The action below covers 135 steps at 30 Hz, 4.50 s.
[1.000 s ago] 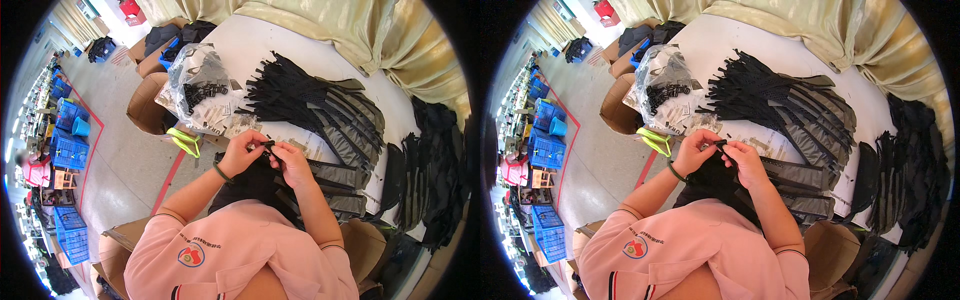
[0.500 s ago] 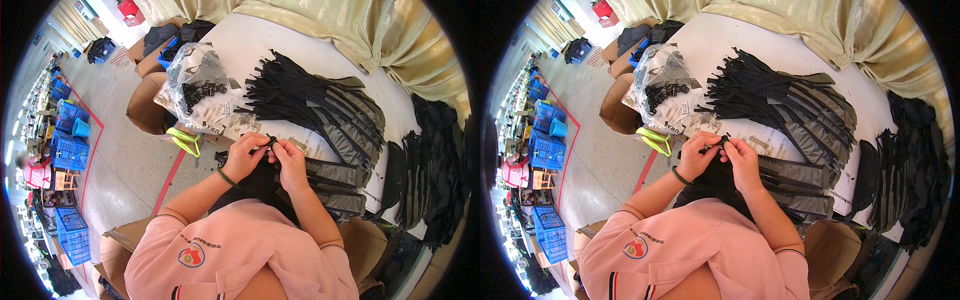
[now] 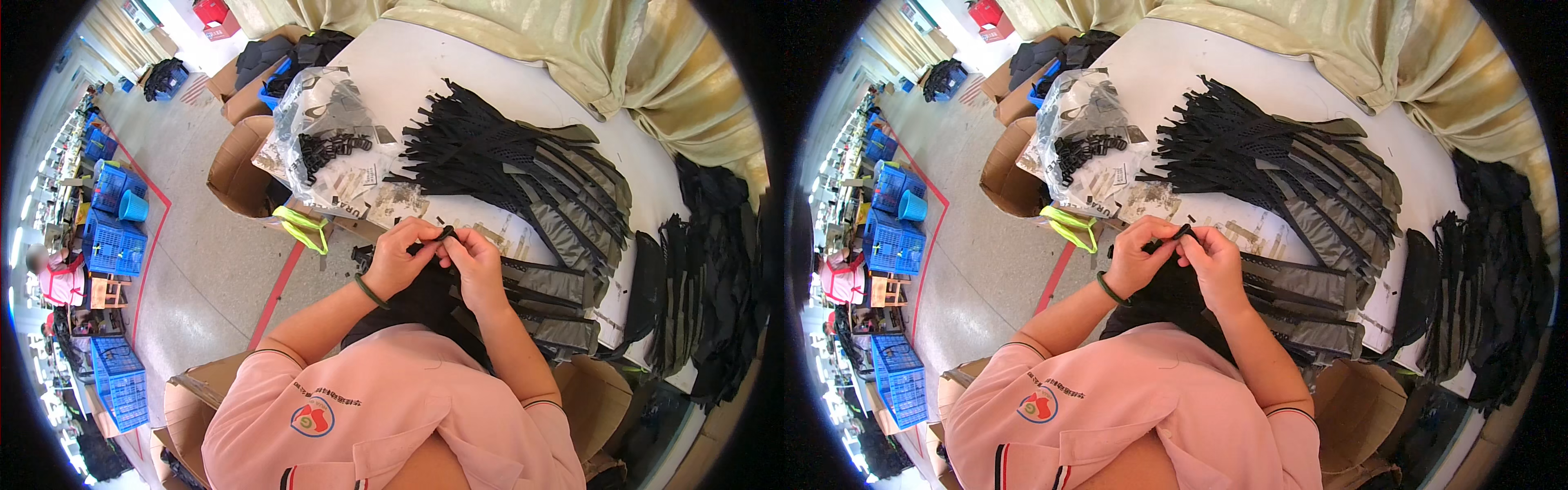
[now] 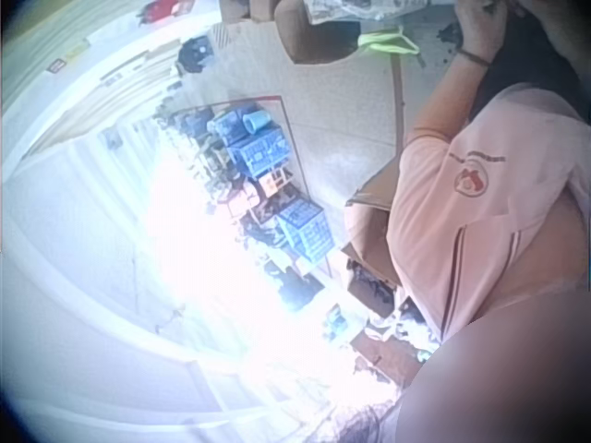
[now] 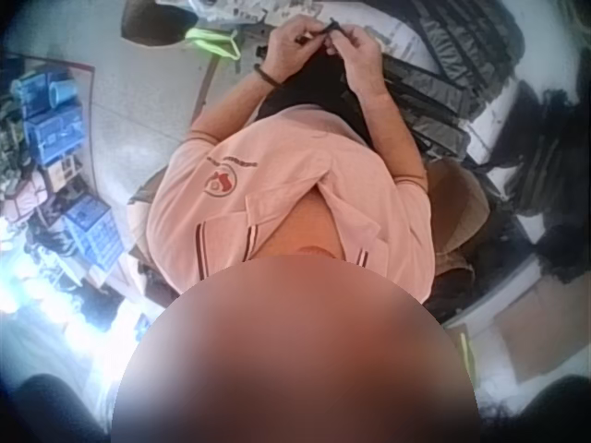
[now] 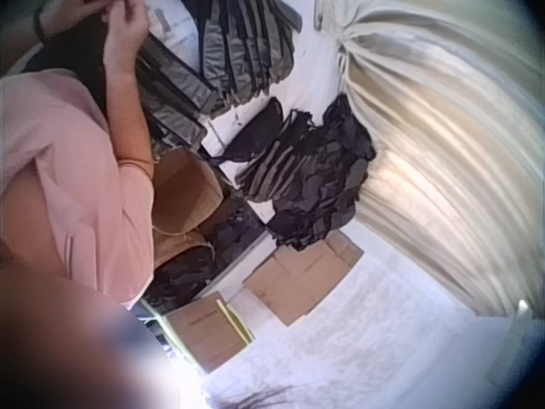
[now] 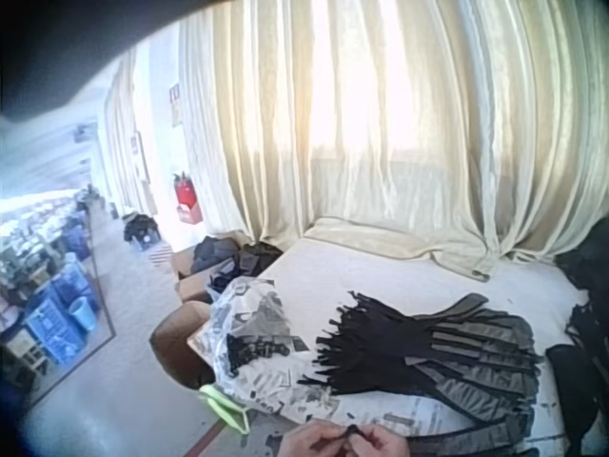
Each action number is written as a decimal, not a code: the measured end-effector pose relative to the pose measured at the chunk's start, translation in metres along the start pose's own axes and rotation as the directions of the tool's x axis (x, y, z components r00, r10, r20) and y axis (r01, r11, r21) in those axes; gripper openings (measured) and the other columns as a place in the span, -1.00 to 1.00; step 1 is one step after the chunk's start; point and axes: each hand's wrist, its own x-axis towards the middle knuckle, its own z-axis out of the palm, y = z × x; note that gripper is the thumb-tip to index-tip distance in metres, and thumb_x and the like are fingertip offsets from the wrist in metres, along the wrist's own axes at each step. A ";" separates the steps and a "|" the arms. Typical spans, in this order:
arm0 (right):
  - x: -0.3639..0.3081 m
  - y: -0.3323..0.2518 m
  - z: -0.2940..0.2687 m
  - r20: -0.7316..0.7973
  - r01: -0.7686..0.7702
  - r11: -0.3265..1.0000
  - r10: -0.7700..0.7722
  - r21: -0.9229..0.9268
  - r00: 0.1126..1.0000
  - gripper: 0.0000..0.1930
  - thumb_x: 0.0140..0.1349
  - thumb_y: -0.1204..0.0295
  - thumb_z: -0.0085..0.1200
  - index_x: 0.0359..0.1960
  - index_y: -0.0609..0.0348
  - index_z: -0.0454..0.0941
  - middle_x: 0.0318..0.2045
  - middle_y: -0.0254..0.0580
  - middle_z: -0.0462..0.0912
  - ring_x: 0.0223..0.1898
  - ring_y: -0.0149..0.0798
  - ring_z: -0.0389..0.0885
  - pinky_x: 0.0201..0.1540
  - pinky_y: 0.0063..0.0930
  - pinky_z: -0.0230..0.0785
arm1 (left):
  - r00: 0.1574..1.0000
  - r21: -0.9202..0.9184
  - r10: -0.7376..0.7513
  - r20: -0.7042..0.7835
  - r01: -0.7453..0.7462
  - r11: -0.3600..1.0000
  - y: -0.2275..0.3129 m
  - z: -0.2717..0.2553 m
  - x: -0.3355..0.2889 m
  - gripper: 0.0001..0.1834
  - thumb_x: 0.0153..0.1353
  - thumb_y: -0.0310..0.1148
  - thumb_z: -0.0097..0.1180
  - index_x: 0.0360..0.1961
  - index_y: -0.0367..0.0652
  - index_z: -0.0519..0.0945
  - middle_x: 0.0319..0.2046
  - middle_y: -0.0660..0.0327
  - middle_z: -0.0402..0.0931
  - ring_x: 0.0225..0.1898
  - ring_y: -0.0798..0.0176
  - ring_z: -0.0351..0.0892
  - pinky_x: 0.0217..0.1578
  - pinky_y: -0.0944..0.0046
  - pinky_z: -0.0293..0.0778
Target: The person is assembling black mesh panels by attaching small plastic clips or fasteners to the edges.
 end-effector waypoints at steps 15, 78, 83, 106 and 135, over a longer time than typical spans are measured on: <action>-0.006 -0.026 -0.002 0.160 0.108 0.973 -0.075 -0.203 0.984 -0.73 0.08 0.69 0.00 -0.13 0.31 0.42 -0.47 -0.25 0.53 -0.48 -0.46 0.49 -0.37 -0.65 0.34 | 0.989 -0.240 -0.049 0.137 0.081 0.967 0.007 -0.006 0.000 -0.84 -0.01 -0.70 0.09 -0.39 -0.25 0.48 -0.32 0.16 0.44 -0.28 0.22 0.53 -0.28 0.28 0.49; -0.012 -0.026 -0.036 0.166 0.099 0.903 -0.031 -0.418 0.986 -0.86 0.24 0.43 0.01 -0.37 0.27 0.52 -0.52 -0.38 0.53 -0.48 -0.57 0.42 -0.41 -0.66 0.32 | 0.859 -0.299 -0.143 0.491 0.320 0.899 0.006 0.005 -0.017 -0.80 0.06 -0.61 0.17 -0.30 -0.19 0.45 -0.34 0.28 0.39 -0.33 0.40 0.43 -0.29 0.43 0.37; 0.000 -0.047 -0.030 0.257 -0.086 0.863 0.241 -0.498 0.936 -0.84 0.23 0.40 0.03 -0.29 0.26 0.49 -0.55 -0.38 0.50 -0.52 -0.52 0.42 -0.44 -0.62 0.32 | 0.611 -0.373 -0.420 0.671 0.768 0.520 0.010 -0.032 -0.032 -0.83 0.17 -0.51 0.13 -0.26 -0.19 0.39 -0.42 0.34 0.38 -0.42 0.50 0.43 -0.40 0.48 0.39; 0.059 -0.039 -0.073 0.223 -0.133 0.861 0.024 0.491 0.975 -0.55 0.30 0.08 -0.10 0.05 0.15 0.34 -0.25 -0.16 0.59 -0.10 -0.25 0.55 0.01 -0.38 0.35 | 0.704 -0.291 -0.328 0.630 0.606 0.740 0.010 0.004 0.071 -0.82 0.25 -0.37 0.01 -0.31 -0.27 0.56 -0.49 0.23 0.59 -0.60 0.43 0.52 -0.59 0.47 0.36; 0.009 0.007 0.005 0.307 0.602 0.505 -0.551 -0.618 0.776 -0.76 0.16 0.51 0.04 -0.12 0.23 0.47 -0.45 -0.13 0.62 -0.43 -0.26 0.60 -0.30 -0.45 0.42 | 0.541 -0.023 -0.456 0.707 0.661 0.750 -0.032 -0.054 0.044 -0.83 0.19 -0.32 0.13 -0.43 -0.19 0.53 -0.68 0.33 0.45 -0.70 0.54 0.35 -0.69 0.55 0.23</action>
